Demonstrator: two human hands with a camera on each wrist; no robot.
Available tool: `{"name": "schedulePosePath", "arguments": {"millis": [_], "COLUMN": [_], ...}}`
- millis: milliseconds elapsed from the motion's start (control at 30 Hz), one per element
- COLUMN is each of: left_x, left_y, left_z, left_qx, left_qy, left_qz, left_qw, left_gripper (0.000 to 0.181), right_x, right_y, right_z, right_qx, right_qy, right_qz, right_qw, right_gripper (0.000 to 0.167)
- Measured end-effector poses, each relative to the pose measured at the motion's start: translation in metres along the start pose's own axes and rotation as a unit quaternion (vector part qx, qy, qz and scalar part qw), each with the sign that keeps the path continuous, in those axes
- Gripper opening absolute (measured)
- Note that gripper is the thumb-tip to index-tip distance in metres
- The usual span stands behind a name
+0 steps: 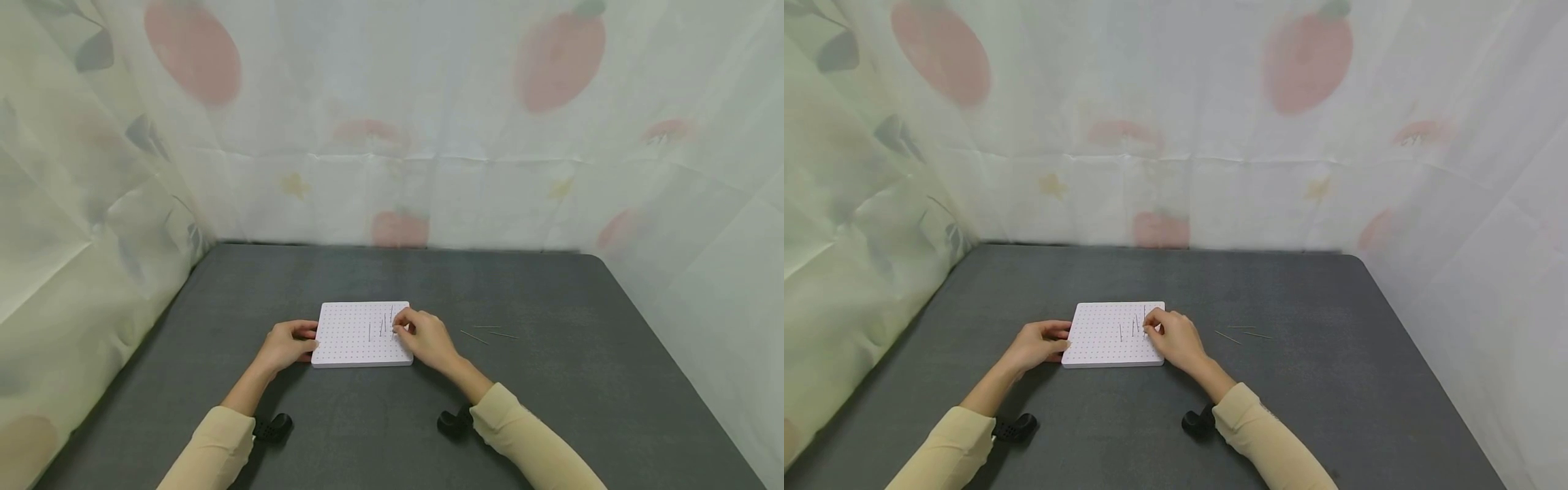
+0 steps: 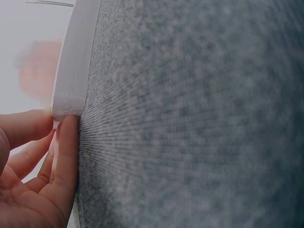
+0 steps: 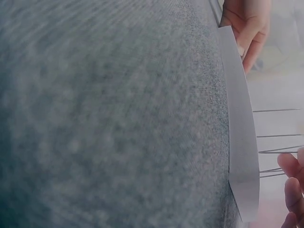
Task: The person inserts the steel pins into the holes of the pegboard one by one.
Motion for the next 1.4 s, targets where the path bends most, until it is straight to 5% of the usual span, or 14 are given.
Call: {"name": "schedulePosePath", "arguments": {"millis": [1400], "left_x": [0.001], "left_y": [-0.001], "left_z": [-0.002], "left_qx": [-0.006], "left_qy": [-0.005], "left_qz": [0.005], "left_qw": [1.0000], "left_gripper": [0.046], "right_x": [0.003], "right_y": [0.001], "right_z": [-0.010], "right_qx": [0.031], "right_qy": [0.041], "right_qz": [0.018], "right_qw": [0.9985], "right_gripper": [0.008]}}
Point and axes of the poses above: each hand's wrist, its own y-axis away from the middle knuckle, its own z-axis out of the back of the hand, x = y × z, the point moved 9 cm from there along -y, towards the middle knuckle, and after that the axes turned 5 degrees about -z, right-handed, at the moved point
